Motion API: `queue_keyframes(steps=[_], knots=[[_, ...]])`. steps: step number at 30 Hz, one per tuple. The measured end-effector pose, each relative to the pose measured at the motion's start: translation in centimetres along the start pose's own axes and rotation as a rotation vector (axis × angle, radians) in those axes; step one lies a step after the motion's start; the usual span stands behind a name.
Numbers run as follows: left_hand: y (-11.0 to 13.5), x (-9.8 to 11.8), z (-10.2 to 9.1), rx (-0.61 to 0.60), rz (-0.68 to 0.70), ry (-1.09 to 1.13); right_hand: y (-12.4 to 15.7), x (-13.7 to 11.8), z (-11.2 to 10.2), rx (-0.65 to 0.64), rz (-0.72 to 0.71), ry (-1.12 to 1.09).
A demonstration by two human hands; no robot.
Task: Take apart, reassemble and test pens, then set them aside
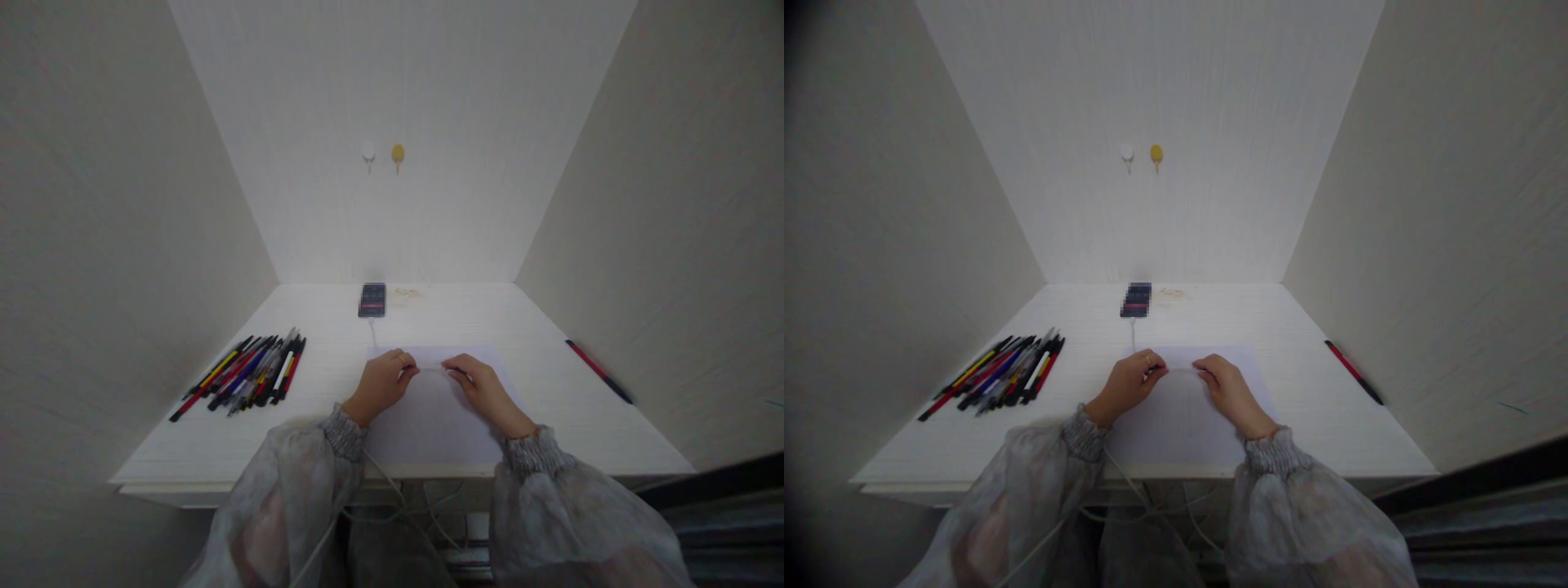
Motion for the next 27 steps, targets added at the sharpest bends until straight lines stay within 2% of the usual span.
queue_keyframes(steps=[6,11,17,27], knots=[[0.0,0.7,0.3,-0.009,0.087,-0.047,0.1,0.9,-0.3,0.036,0.081,-0.045],[-0.2,1.8,1.0,-0.069,0.186,-0.073,0.1,0.9,0.2,-0.001,0.08,-0.084],[-0.2,1.5,1.3,-0.037,0.177,-0.003,0.1,0.9,0.6,-0.038,0.092,-0.128],[-0.2,1.0,1.3,0.01,0.176,0.073,0.2,1.1,0.1,-0.013,0.083,-0.121]])
Point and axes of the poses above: each hand's wrist, its own y-axis away from the middle knuckle, its own z-axis out of the palm, x = y × z, the point moved 9 cm from there along -y, towards the middle knuckle, and after that the axes turned 11 degrees about z, right-handed, at the moved point
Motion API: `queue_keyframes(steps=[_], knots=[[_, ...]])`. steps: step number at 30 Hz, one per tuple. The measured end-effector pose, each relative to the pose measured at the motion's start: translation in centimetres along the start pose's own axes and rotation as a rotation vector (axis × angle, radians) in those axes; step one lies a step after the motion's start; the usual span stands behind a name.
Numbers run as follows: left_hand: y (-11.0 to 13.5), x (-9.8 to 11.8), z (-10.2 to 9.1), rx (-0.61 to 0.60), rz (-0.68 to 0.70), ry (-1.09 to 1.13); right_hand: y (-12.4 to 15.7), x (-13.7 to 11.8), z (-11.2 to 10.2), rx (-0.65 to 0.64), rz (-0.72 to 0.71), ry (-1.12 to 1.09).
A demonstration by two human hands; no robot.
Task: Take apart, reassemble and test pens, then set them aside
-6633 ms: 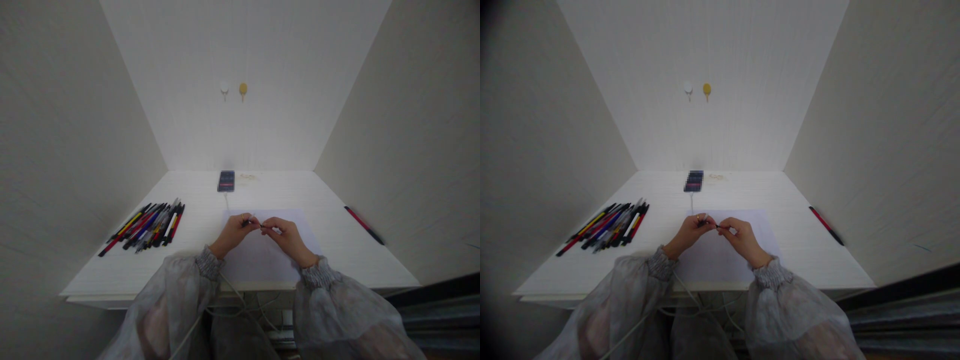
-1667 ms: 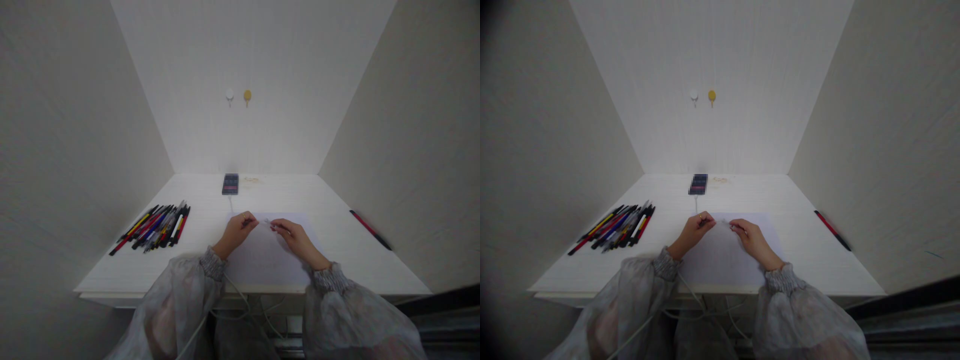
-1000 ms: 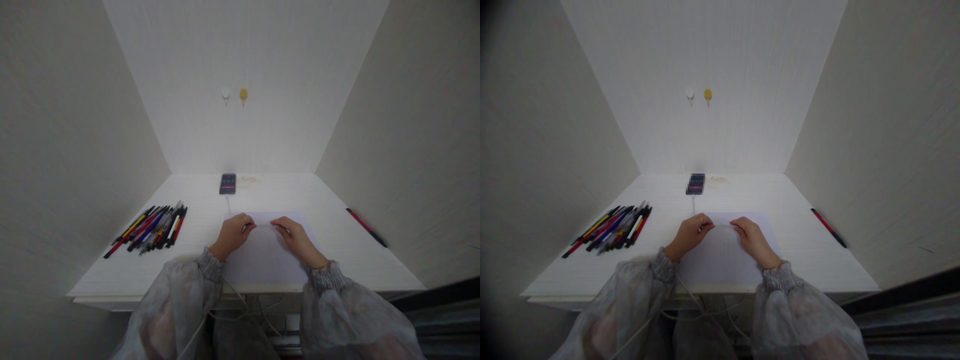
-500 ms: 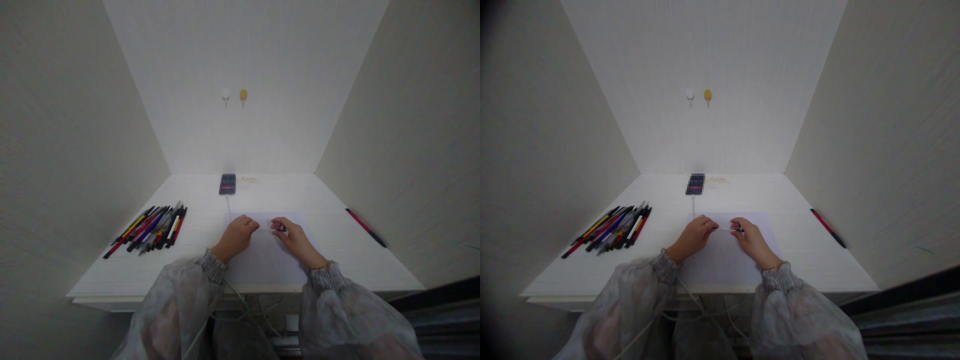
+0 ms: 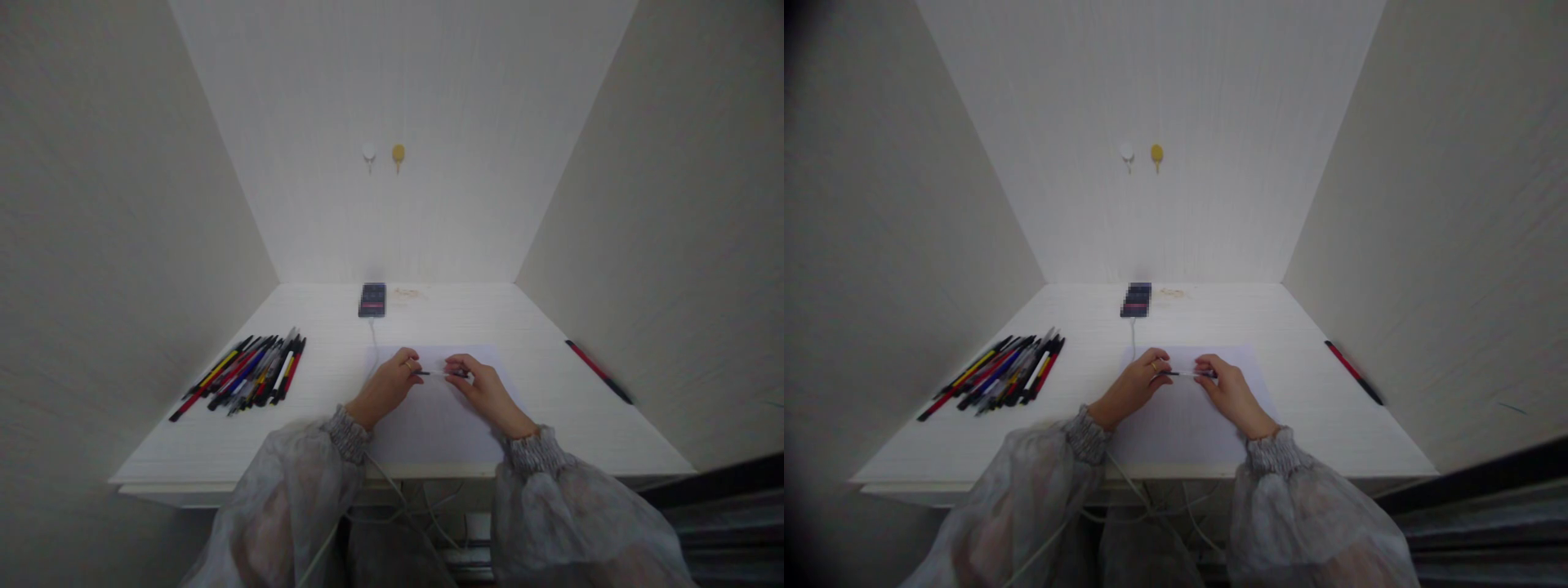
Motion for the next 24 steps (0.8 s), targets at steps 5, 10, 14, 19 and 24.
queue_keyframes(steps=[5,10,14,19,24], knots=[[0.1,-0.2,-0.1,0.024,-0.005,-0.01,0.1,-0.2,0.0,-0.002,-0.014,-0.012],[0.1,-0.2,0.0,0.017,0.017,-0.026,0.2,-0.3,0.2,-0.024,-0.005,-0.018],[0.1,-0.1,0.0,0.02,0.024,-0.037,0.2,-0.3,0.1,-0.029,0.02,-0.002],[0.1,-0.2,-0.1,0.039,0.018,-0.023,0.4,-0.9,0.0,-0.026,0.004,0.011],[0.2,-0.2,0.0,0.041,0.007,-0.012,0.5,-1.4,-0.1,0.006,-0.042,0.018]])
Point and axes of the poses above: each hand's wrist, its own y-axis away from the middle knuckle, its own z-axis out of the palm, x = y × z, the point moved 9 cm from there along -y, towards the middle knuckle, and after that the axes turned 11 degrees about z, right-handed, at the moved point
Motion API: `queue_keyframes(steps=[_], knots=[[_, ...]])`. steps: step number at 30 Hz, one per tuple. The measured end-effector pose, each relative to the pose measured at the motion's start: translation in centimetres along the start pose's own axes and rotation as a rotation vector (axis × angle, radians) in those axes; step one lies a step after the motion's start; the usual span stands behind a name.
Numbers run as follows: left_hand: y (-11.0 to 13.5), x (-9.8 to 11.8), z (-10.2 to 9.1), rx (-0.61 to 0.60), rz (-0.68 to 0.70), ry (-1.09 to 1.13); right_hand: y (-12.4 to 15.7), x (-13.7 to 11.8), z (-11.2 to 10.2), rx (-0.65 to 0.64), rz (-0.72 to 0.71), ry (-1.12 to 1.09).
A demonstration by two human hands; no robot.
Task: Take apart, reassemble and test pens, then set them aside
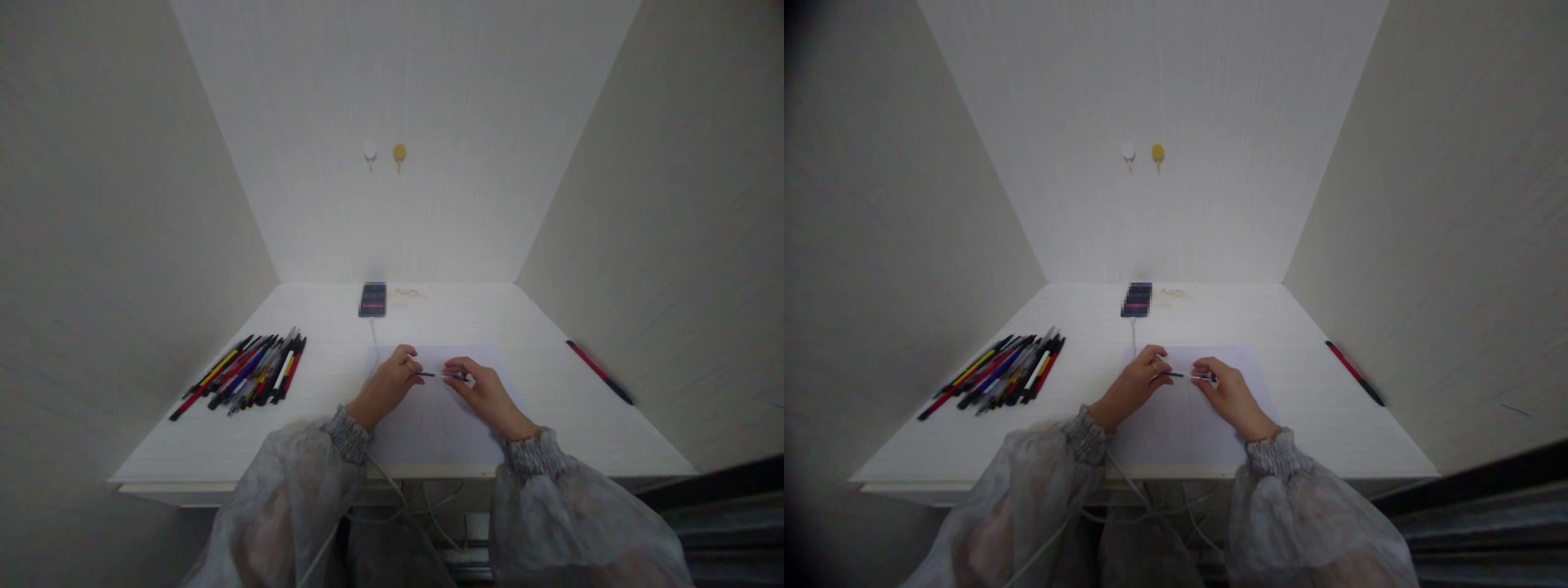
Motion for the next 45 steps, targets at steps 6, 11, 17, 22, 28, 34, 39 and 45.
queue_keyframes(steps=[6,11,17,22,28,34,39,45], knots=[[-0.1,0.3,-0.2,0.01,0.005,0.003,0.1,-0.1,-0.2,0.029,-0.017,0.004],[-0.3,0.6,0.3,-0.053,0.007,-0.01,0.2,0.0,0.2,-0.017,0.009,-0.004],[-0.3,0.3,-0.4,0.008,-0.027,0.024,0.1,-0.2,-0.3,-0.002,-0.016,0.021],[-0.3,0.1,-1.5,0.103,-0.026,0.072,-0.1,0.3,-1.5,0.059,0.016,-0.009],[-0.3,0.3,-2.0,0.141,-0.019,0.087,0.0,0.9,-1.6,0.025,0.084,-0.111],[-0.4,0.6,-2.3,0.178,0.004,0.087,0.1,0.8,-1.9,0.053,0.137,-0.185],[-0.3,0.7,-2.4,0.191,0.017,0.086,0.1,1.0,-1.8,0.053,0.157,-0.27],[-0.1,0.6,-1.9,0.159,0.023,0.092,0.1,1.3,-1.6,0.032,0.157,-0.26]])
Point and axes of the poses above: each hand's wrist, its own y-axis away from the middle knuckle, its own z-axis out of the palm, x = y × z, the point moved 9 cm from there along -y, towards the middle knuckle, and after that the axes turned 11 degrees about z, right-handed, at the moved point
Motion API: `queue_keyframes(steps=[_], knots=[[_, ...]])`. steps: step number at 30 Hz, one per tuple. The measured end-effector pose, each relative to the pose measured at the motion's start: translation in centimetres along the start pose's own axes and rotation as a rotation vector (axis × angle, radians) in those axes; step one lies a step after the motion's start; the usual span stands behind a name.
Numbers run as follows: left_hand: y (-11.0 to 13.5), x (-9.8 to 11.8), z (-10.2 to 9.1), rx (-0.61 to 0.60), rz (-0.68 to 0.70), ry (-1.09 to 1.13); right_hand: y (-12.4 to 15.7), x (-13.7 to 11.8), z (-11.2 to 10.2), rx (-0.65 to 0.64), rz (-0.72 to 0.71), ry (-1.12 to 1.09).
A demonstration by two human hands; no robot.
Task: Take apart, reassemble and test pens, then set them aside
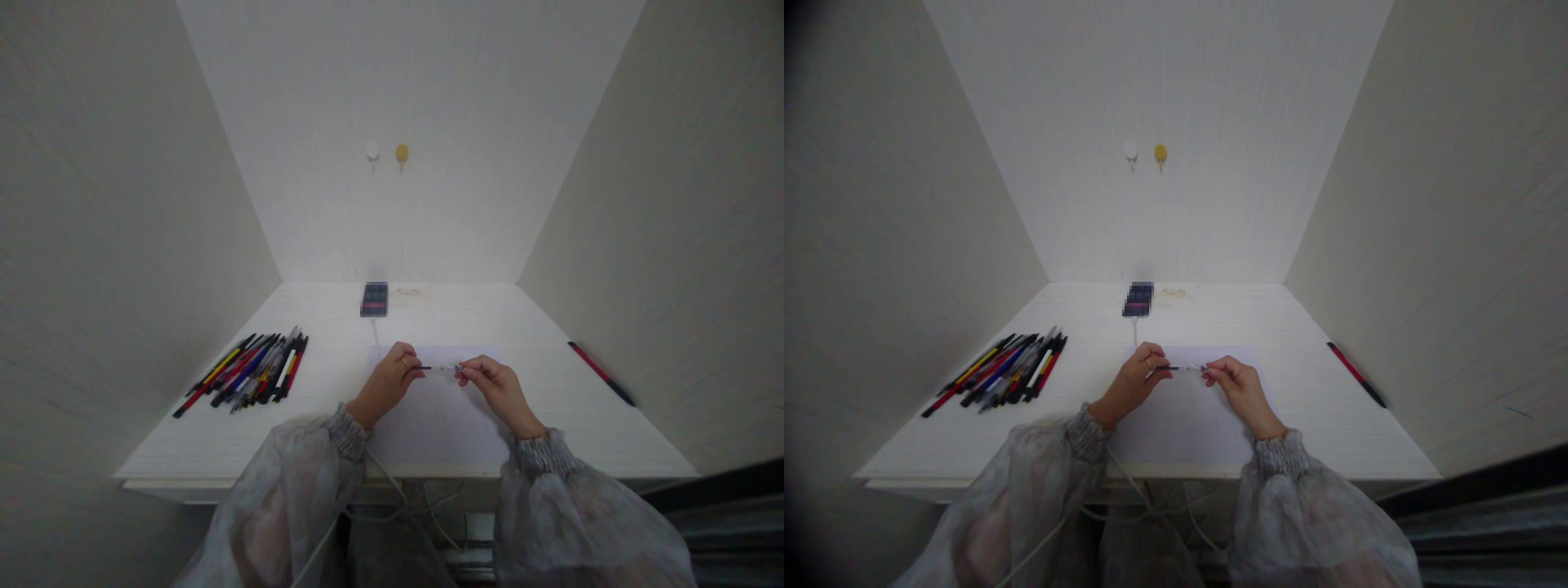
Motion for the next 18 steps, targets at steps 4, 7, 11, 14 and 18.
queue_keyframes(steps=[4,7,11,14,18], knots=[[0.0,-0.1,0.0,0.006,-0.01,-0.002,0.0,-0.2,0.0,0.001,-0.011,0.025],[-0.1,-0.1,-0.2,0.022,-0.024,-0.013,0.0,-0.6,0.0,0.03,-0.049,0.069],[-0.3,0.0,0.1,-0.003,-0.023,-0.008,0.1,-1.3,0.3,0.04,-0.133,0.162],[-0.2,-0.2,0.5,-0.019,-0.036,0.012,0.1,-1.6,0.7,0.011,-0.179,0.213],[0.0,-0.7,0.8,-0.026,-0.08,0.067,0.1,-1.7,0.7,0.014,-0.179,0.212]])
Point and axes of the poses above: each hand's wrist, its own y-axis away from the middle knuckle, its own z-axis out of the palm, x = y × z, the point moved 9 cm from there along -y, towards the middle knuckle, and after that the axes turned 11 degrees about z, right-handed, at the moved point
